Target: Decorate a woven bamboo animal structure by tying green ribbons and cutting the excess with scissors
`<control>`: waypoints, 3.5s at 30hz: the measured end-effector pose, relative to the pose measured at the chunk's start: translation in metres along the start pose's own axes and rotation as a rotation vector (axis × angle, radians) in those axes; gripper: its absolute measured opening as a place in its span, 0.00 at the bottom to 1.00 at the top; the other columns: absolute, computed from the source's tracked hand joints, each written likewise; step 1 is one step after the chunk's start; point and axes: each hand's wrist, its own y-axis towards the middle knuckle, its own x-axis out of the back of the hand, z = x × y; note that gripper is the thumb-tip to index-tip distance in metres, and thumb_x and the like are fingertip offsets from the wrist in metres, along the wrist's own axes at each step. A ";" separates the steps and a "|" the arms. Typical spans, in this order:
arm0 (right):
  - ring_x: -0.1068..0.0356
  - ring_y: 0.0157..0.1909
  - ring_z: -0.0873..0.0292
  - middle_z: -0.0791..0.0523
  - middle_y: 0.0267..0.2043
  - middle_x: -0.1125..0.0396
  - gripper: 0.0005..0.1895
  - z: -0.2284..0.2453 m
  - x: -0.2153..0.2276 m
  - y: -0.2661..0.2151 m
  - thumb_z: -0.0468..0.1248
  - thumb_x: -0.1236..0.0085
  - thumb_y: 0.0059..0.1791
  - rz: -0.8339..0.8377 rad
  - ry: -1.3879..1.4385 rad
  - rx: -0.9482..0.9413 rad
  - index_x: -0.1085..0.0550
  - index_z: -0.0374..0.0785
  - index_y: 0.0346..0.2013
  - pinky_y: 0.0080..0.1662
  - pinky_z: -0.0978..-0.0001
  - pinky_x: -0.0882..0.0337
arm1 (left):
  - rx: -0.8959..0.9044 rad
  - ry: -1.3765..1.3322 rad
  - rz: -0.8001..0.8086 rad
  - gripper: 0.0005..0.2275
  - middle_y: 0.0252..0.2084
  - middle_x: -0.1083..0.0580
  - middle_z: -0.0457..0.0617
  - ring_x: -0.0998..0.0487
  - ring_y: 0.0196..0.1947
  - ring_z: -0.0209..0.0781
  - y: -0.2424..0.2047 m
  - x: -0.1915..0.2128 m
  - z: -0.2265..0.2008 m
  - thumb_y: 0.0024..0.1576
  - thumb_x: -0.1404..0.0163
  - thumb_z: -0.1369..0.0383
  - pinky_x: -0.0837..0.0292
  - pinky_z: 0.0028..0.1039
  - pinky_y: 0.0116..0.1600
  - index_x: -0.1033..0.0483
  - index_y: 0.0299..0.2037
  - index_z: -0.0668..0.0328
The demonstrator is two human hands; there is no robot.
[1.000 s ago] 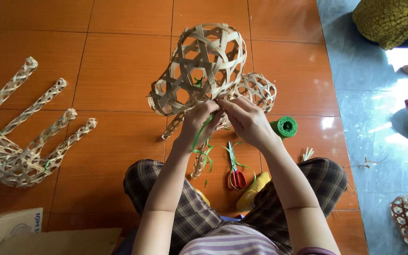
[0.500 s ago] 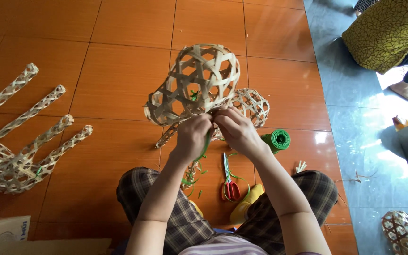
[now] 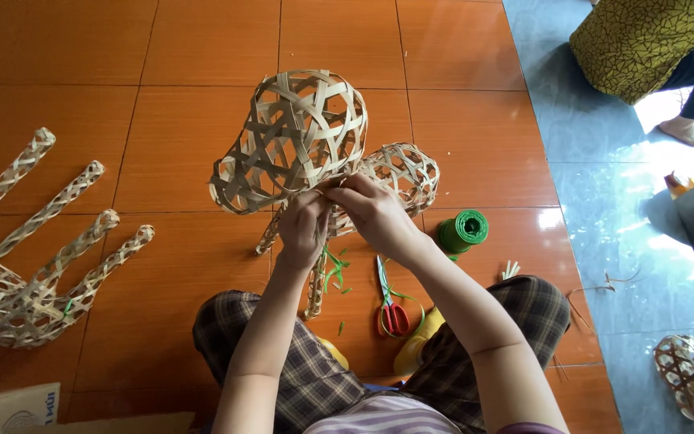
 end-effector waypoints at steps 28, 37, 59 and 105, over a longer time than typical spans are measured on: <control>0.36 0.19 0.66 0.48 0.38 0.32 0.04 -0.025 -0.058 -0.032 0.24 0.52 0.54 -0.386 1.001 -0.428 0.31 0.32 0.35 0.22 0.76 0.36 | 0.622 -0.727 0.471 0.10 0.24 0.32 0.52 0.31 0.21 0.40 0.038 0.025 -0.024 0.68 0.58 0.70 0.34 0.31 0.32 0.32 0.33 0.62; 0.32 0.17 0.46 0.44 0.33 0.37 0.03 -0.016 -0.026 -0.006 0.30 0.58 0.55 0.311 0.049 -0.093 0.36 0.32 0.43 0.20 0.58 0.33 | 0.490 -0.361 0.539 0.09 0.23 0.33 0.54 0.26 0.24 0.53 0.023 0.030 -0.015 0.67 0.62 0.66 0.32 0.42 0.34 0.35 0.35 0.59; 0.34 0.30 0.55 0.56 0.32 0.40 0.07 -0.006 -0.041 -0.032 0.32 0.35 0.48 -0.070 0.514 -0.225 0.27 0.40 0.31 0.31 0.65 0.32 | 0.305 -0.237 0.446 0.07 0.42 0.22 0.59 0.19 0.40 0.53 0.042 0.063 -0.014 0.58 0.43 0.76 0.23 0.40 0.46 0.24 0.44 0.65; 0.35 0.17 0.61 0.57 0.17 0.35 0.09 -0.021 -0.042 -0.005 0.27 0.50 0.52 0.121 -0.158 0.086 0.21 0.33 0.41 0.23 0.73 0.33 | 0.316 -0.128 -0.206 0.13 0.38 0.22 0.57 0.19 0.34 0.46 0.000 0.020 -0.004 0.53 0.41 0.86 0.21 0.33 0.42 0.30 0.44 0.72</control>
